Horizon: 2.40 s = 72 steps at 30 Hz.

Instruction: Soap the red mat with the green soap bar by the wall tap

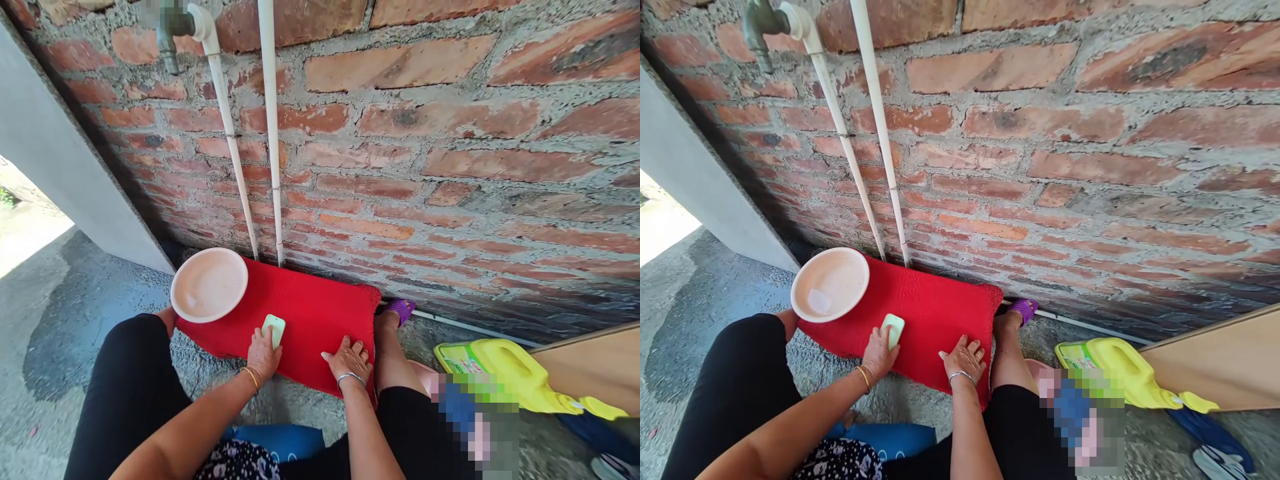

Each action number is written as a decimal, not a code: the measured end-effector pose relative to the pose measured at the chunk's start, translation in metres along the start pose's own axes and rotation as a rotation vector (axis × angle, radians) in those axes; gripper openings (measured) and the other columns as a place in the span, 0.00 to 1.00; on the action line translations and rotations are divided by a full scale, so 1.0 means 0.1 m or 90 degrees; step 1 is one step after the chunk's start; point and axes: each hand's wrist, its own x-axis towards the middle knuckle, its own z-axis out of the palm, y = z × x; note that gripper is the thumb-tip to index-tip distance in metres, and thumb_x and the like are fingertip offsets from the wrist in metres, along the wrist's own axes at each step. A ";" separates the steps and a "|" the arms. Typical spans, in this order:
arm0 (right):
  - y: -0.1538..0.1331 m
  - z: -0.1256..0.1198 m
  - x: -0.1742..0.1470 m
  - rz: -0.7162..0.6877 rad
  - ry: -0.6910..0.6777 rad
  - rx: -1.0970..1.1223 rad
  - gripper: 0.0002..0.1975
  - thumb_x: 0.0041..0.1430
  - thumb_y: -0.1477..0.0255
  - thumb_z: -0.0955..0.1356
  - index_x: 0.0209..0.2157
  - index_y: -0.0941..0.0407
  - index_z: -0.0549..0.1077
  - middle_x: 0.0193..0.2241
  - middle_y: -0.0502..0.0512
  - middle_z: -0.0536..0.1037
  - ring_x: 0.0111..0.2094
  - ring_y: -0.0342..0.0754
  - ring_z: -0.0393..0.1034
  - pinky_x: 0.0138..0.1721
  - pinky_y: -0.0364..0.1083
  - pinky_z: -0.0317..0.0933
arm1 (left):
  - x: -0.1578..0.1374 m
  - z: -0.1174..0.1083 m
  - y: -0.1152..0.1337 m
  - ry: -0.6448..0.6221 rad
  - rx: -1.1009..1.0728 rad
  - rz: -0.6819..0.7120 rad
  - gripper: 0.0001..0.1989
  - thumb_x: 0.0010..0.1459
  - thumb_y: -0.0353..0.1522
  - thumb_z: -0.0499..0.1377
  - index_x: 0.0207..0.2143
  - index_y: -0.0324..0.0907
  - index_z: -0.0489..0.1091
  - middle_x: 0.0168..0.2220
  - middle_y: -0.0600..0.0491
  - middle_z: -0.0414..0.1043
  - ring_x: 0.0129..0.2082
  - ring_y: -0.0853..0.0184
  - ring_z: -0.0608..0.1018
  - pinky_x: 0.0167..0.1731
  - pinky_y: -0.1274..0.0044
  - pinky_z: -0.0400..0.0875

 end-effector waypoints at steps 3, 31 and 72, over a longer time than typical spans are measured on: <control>0.01 -0.03 -0.01 0.000 -0.013 0.001 0.38 0.57 0.59 0.65 0.64 0.62 0.53 0.63 0.75 0.53 0.62 0.65 0.51 0.54 0.58 0.52 | -0.23 0.27 0.29 -0.125 0.029 0.153 0.32 0.55 0.39 0.56 0.62 0.45 0.54 0.61 0.41 0.55 0.59 0.54 0.64 0.55 0.68 0.61; -0.03 -0.15 -0.07 0.005 -0.021 0.009 0.39 0.56 0.58 0.67 0.63 0.63 0.54 0.62 0.74 0.55 0.62 0.66 0.52 0.53 0.56 0.54 | -0.08 0.01 -0.07 -0.034 -0.041 0.075 0.27 0.57 0.41 0.54 0.58 0.44 0.58 0.52 0.44 0.63 0.51 0.61 0.70 0.52 0.72 0.64; -0.04 -0.11 0.00 -0.004 -0.005 0.030 0.36 0.56 0.58 0.66 0.61 0.63 0.57 0.60 0.76 0.58 0.59 0.66 0.55 0.49 0.58 0.56 | -0.20 -0.18 -1.09 0.139 -0.007 -0.093 0.25 0.59 0.36 0.51 0.58 0.37 0.58 0.47 0.42 0.66 0.46 0.59 0.71 0.51 0.69 0.63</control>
